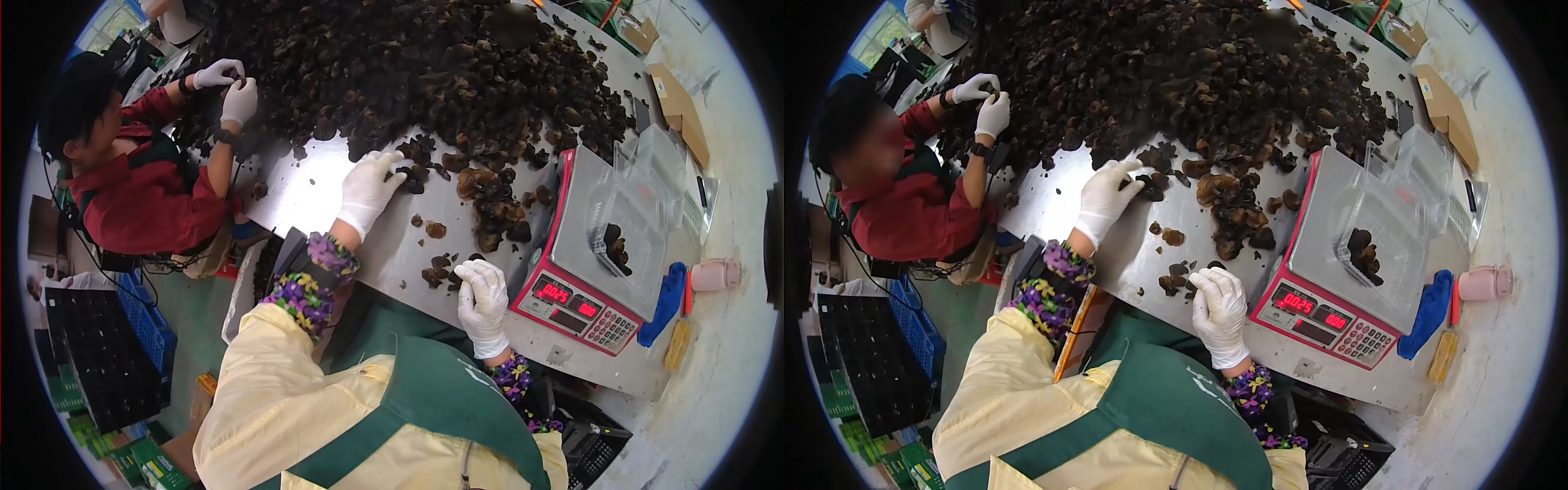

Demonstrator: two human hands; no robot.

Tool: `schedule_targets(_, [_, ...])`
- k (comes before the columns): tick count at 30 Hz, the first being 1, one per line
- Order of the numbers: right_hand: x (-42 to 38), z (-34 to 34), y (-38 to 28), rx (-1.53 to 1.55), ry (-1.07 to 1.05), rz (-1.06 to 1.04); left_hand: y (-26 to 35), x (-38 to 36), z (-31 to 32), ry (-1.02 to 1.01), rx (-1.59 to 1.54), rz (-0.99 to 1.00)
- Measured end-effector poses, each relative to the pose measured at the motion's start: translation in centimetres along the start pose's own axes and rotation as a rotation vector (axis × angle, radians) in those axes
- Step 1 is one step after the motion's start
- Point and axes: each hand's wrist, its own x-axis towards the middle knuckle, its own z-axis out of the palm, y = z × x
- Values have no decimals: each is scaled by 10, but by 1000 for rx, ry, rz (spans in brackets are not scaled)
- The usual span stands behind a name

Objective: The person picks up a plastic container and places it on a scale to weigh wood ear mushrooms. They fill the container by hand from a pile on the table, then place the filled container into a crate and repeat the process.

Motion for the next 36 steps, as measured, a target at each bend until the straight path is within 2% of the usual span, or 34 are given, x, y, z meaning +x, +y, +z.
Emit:
schedule_targets(1, [0,0,0,-2,2,-1,0,3,3,-98,45,3])
schedule_targets(2, [-1,-1,0,-6,-4,5,-1,5,5,-96,42,9])
schedule_targets(4, [-1,-1,0,-16,-6,21,-5,4,10,-69,-174,-27])
schedule_targets(5, [-1,-1,-1,-10,5,26,-8,2,12,42,-310,-8])
schedule_targets(6, [-1,-1,-1,-1,14,28,-13,2,11,-65,-610,-245])
schedule_targets(8, [0,-1,0,1,8,23,5,2,-18,-73,-1007,-461])
schedule_targets(9, [0,0,-1,5,-1,17,3,3,-29,-130,-1066,-556])
schedule_targets(12, [5,-2,-6,-4,1,13,-7,2,-20,39,-861,-290])
schedule_targets(14, [5,-1,-7,-2,3,12,-8,5,-11,-8,-484,-190])
schedule_targets(15, [6,-1,-6,-3,7,13,-10,6,-3,-40,-340,-106])
schedule_targets(16, [6,-1,-6,-3,8,9,-3,8,1,-10,-58,44])
schedule_targets(18, [6,-2,-6,-3,12,6,5,9,6,-234,60,38])
schedule_targets(20, [2,-1,-3,-9,13,7,5,9,10,-251,63,7])
schedule_targets(23, [1,-1,-2,-6,16,21,-15,10,21,-49,-297,-73])
schedule_targets(24, [1,-1,-3,6,13,18,-23,16,24,-36,-338,-128])
schedule_targets(26, [2,0,-2,16,6,12,0,27,6,37,-311,-221])
schedule_targets(28, [2,1,-1,27,2,6,4,36,6,93,-269,-158])
schedule_targets(30, [2,0,0,19,-4,8,3,46,13,55,-64,-14])
schedule_targets(31, [2,0,0,16,-1,6,8,50,12,-69,83,-16])
schedule_targets(32, [2,0,-1,22,3,14,3,53,20,-110,181,34])
schedule_targets(34, [2,-1,-1,23,14,29,6,54,23,-107,178,36])
schedule_targets(36, [0,-1,-1,26,23,33,5,47,20,-20,-44,24])
